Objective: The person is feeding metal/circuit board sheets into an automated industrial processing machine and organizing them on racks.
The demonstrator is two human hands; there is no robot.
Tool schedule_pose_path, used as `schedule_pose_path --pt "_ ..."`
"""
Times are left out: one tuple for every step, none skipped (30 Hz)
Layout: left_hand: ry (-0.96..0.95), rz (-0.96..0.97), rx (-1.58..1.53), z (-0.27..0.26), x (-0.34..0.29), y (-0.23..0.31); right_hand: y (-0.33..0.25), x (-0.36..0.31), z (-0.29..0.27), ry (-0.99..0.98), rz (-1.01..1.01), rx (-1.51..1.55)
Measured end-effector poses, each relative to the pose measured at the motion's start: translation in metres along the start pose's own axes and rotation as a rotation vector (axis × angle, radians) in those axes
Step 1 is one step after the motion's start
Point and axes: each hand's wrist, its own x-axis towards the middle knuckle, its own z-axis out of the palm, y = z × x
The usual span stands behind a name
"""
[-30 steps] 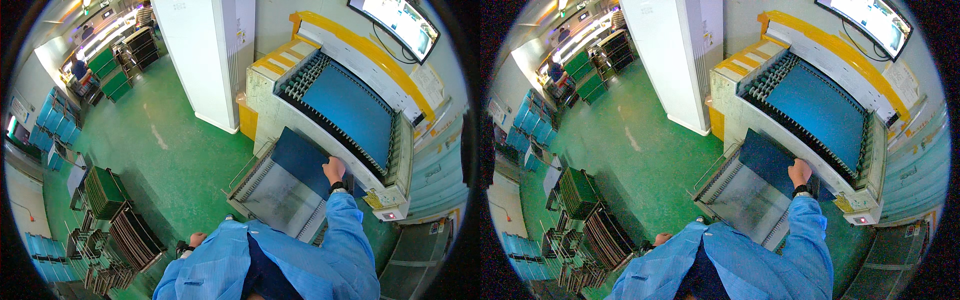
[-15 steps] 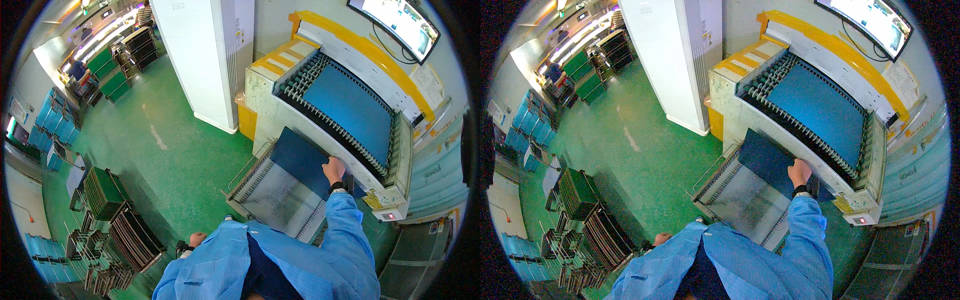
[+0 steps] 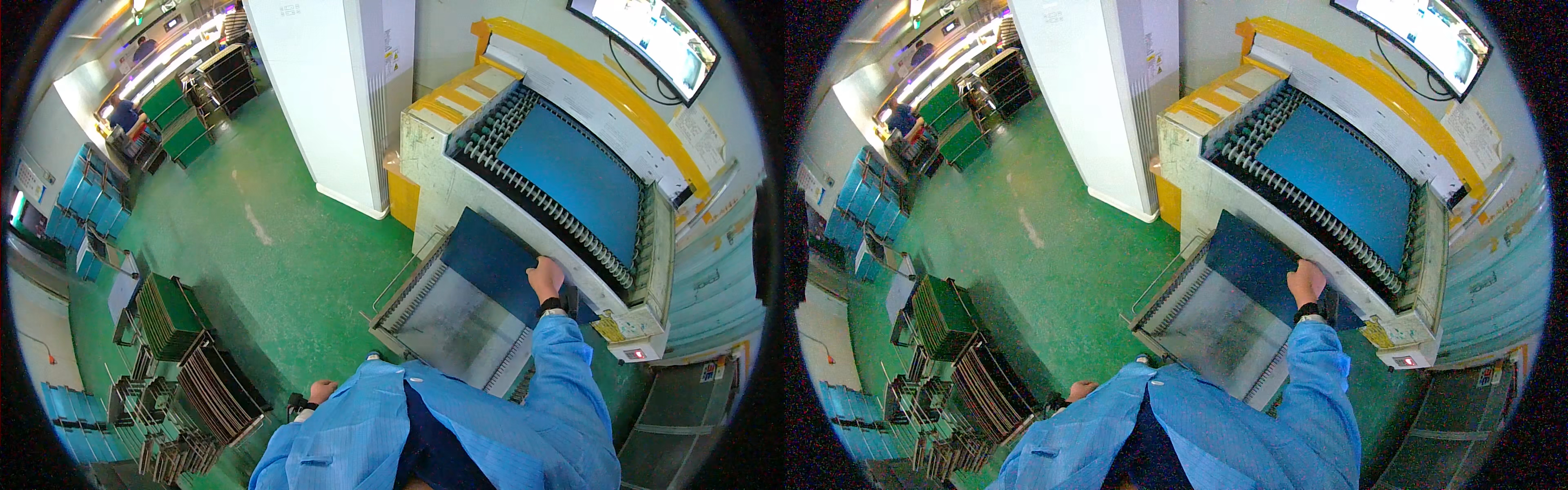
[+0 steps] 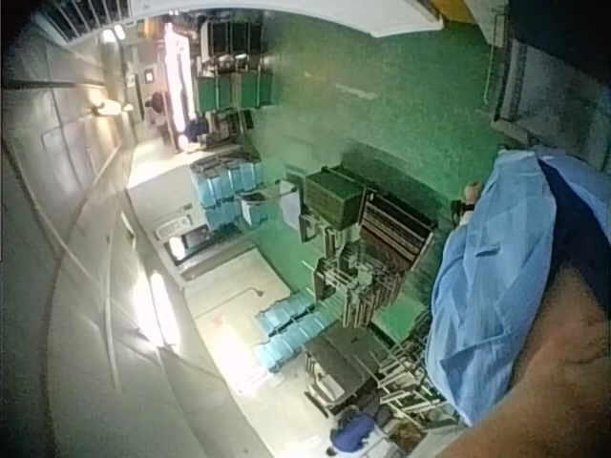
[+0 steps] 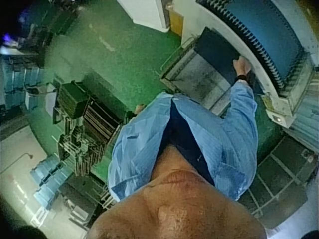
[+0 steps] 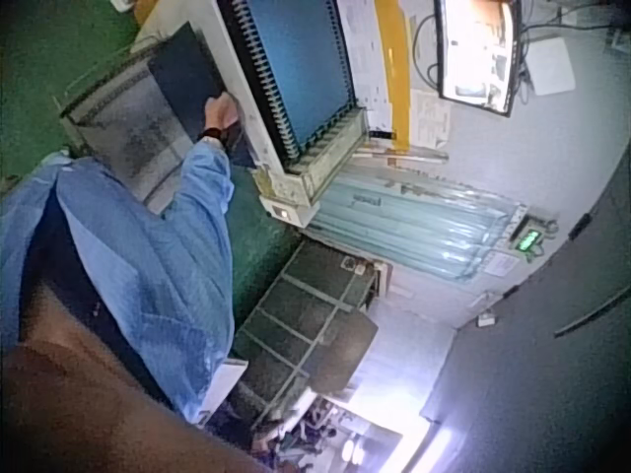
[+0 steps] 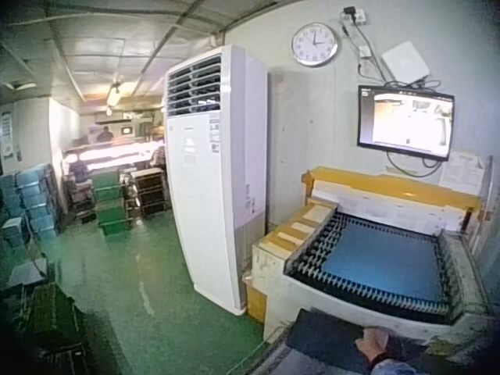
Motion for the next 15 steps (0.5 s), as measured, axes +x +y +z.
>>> schedule_pose_path --pt "-0.005 0.005 0.002 -0.001 -0.001 0.001 0.000 0.000 0.000 -0.003 0.002 -0.004" --pt "-0.006 0.006 0.003 -0.001 -0.001 0.003 0.001 0.000 0.000 -0.003 0.003 -0.005" --pt "-0.005 0.009 0.006 -0.002 -0.001 0.004 0.002 0.000 0.001 0.007 0.002 -0.005" --pt "-0.003 0.011 0.008 -0.001 -0.001 0.004 0.002 0.000 0.002 0.017 0.000 -0.005" --pt "-0.003 0.011 0.008 -0.001 0.001 0.002 0.002 0.000 0.002 0.017 0.001 -0.006" --pt "0.001 0.004 -0.010 0.001 0.002 0.000 0.002 0.000 0.001 0.023 -0.005 -0.003" --pt "0.006 -0.002 -0.028 0.002 0.004 -0.003 0.001 -0.001 0.000 0.029 -0.012 0.000" --pt "0.007 -0.002 -0.028 0.003 0.007 -0.006 0.002 0.000 0.002 0.030 -0.012 0.001" --pt "0.001 -0.003 -0.038 0.004 0.010 -0.009 0.005 0.002 0.006 0.052 -0.021 0.008" --pt "-0.008 -0.006 -0.047 0.004 0.011 -0.009 0.005 0.002 0.007 0.073 -0.029 0.014" --pt "-0.008 -0.006 -0.047 0.004 0.011 -0.009 0.005 0.002 0.008 0.072 -0.028 0.014" --pt "-0.006 -0.007 -0.033 0.004 0.011 -0.010 0.005 0.002 0.009 0.060 -0.020 0.006" --pt "-0.005 -0.008 -0.020 0.004 0.011 -0.009 0.004 0.002 0.008 0.048 -0.012 -0.003" --pt "-0.005 -0.007 -0.020 0.005 0.011 -0.009 0.005 0.002 0.008 0.048 -0.011 -0.003" --pt "0.004 -0.013 -0.013 0.005 0.011 -0.008 0.005 0.001 0.008 0.056 -0.015 0.010"
